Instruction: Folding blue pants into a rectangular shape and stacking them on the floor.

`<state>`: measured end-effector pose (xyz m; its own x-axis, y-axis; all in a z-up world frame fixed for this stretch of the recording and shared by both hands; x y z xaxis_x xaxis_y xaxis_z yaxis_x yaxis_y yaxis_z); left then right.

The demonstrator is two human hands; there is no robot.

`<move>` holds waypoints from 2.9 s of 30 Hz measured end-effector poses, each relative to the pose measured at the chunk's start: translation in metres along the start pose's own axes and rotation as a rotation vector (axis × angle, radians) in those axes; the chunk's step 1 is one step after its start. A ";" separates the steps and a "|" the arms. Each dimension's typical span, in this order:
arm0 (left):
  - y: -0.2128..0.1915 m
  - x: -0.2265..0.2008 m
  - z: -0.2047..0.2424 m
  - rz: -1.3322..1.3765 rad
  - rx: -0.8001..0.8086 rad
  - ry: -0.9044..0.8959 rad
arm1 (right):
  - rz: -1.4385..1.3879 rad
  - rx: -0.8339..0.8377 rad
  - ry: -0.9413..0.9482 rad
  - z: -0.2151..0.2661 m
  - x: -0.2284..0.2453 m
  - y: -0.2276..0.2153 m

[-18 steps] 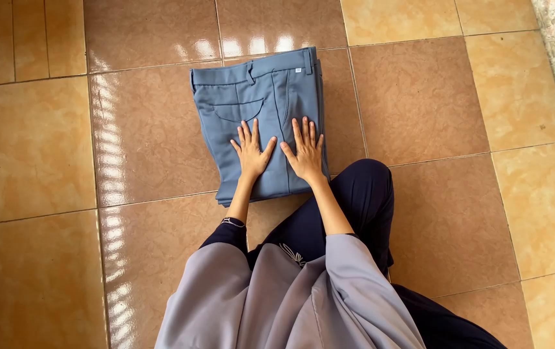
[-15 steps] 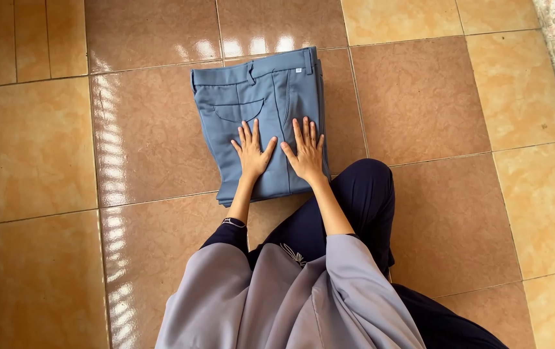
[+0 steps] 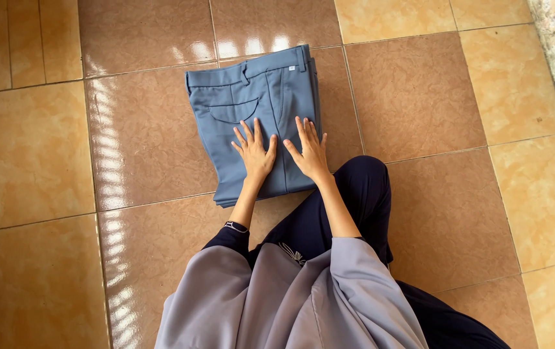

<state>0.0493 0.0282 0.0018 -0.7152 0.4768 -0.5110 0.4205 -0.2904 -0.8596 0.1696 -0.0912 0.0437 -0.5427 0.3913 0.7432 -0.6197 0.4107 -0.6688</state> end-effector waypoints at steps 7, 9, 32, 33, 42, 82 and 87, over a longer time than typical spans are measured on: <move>-0.006 -0.096 0.005 0.013 -0.165 0.216 | -0.057 -0.165 0.003 0.027 0.016 -0.085; -0.005 -0.132 0.010 0.071 -0.154 0.305 | -0.062 -0.244 0.012 0.041 0.017 -0.119; 0.108 -0.416 0.251 0.353 0.408 1.018 | 0.088 -1.062 0.646 0.416 -0.052 -0.326; 0.112 -0.422 0.266 0.347 0.434 1.041 | 0.091 -1.098 0.687 0.434 -0.052 -0.327; 0.120 -0.460 0.420 0.464 0.761 1.285 | 0.101 -1.402 0.934 0.598 -0.031 -0.300; 0.192 -0.260 0.762 -0.298 1.637 2.079 | -0.306 -2.049 2.098 0.902 -0.157 0.175; 0.176 -0.265 0.765 -0.186 1.693 2.089 | -0.353 -2.095 1.865 0.908 -0.150 0.161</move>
<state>-0.1141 -0.7837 -0.0090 0.7180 0.0136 -0.6959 -0.6771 0.2454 -0.6938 -0.3635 -0.8319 -0.1572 0.5630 -0.3410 0.7529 0.7808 -0.0791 -0.6197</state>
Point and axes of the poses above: each hand's wrist, its own z-axis away from the middle knuckle, its own y-axis out of the palm, x = y × z, the point moved 6 cm from there along -z, towards the middle knuckle, and after that the axes turned 11 degrees about -z, right-handed, at the moved point
